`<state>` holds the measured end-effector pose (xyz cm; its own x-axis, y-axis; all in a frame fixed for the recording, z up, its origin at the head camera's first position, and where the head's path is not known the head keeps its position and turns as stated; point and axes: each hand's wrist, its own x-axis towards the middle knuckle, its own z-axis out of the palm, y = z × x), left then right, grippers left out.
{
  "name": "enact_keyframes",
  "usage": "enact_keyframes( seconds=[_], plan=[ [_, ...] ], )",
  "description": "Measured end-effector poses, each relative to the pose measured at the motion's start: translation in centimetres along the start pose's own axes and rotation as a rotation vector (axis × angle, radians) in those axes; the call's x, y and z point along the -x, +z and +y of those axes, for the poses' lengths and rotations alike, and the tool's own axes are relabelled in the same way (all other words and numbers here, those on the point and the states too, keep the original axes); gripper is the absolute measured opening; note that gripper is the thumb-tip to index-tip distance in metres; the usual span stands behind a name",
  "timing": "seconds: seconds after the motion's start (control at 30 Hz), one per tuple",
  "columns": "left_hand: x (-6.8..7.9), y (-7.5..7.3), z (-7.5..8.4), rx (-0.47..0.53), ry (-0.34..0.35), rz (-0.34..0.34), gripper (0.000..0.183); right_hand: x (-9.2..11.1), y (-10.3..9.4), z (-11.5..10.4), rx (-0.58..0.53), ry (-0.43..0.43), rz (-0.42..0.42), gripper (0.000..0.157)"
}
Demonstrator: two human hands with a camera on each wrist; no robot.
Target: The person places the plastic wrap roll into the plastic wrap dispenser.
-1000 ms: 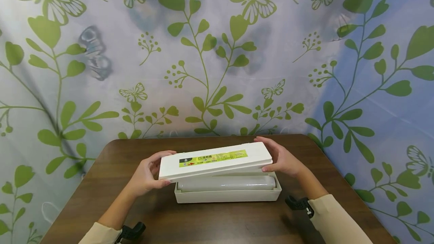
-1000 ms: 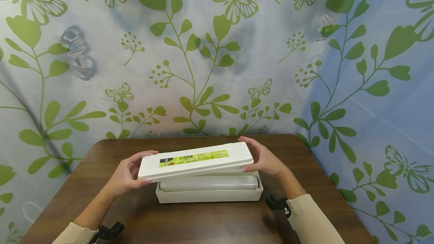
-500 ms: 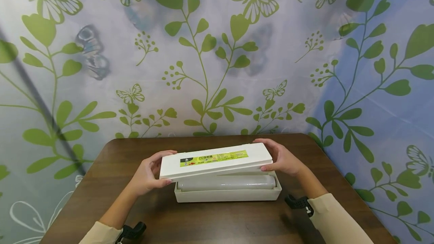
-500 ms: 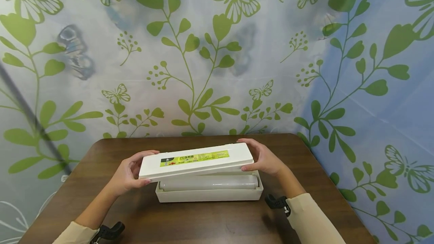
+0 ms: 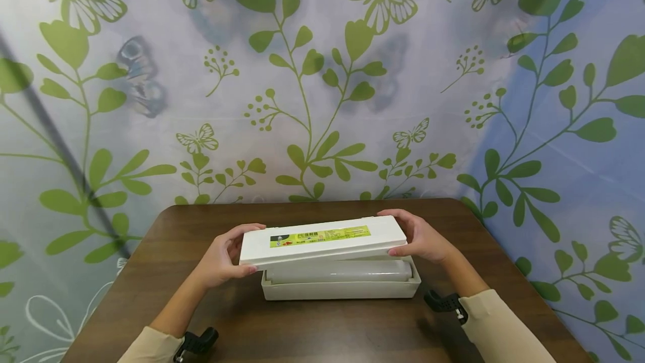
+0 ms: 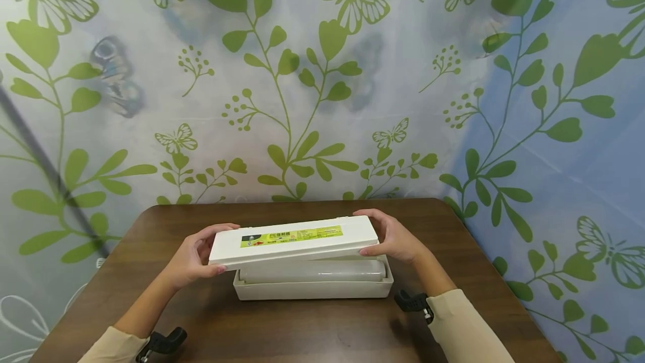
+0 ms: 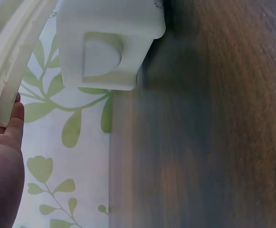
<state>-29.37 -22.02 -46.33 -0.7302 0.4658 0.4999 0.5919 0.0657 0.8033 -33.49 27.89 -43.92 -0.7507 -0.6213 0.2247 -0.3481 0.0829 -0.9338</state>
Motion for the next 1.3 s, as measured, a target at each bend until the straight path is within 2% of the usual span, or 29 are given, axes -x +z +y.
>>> enact_keyframes(
  seconds=[0.43,0.73,0.93,1.3],
  plan=[
    [-0.1,0.2,0.6,-0.011,-0.016,-0.030,0.074,0.6,-0.2,0.4,-0.009,0.008,0.001,0.084],
    [-0.2,0.4,1.0,-0.058,-0.028,-0.035,0.074,1.2,-0.3,0.3,-0.004,0.000,0.001,0.081],
    [-0.1,0.6,1.4,-0.083,-0.067,-0.033,0.075,1.7,-0.2,0.0,0.019,0.017,0.020,0.084],
    [-0.1,1.2,1.6,-0.033,-0.094,-0.037,0.079,2.6,-0.4,0.2,0.063,-0.051,0.058,0.084]
  ],
)
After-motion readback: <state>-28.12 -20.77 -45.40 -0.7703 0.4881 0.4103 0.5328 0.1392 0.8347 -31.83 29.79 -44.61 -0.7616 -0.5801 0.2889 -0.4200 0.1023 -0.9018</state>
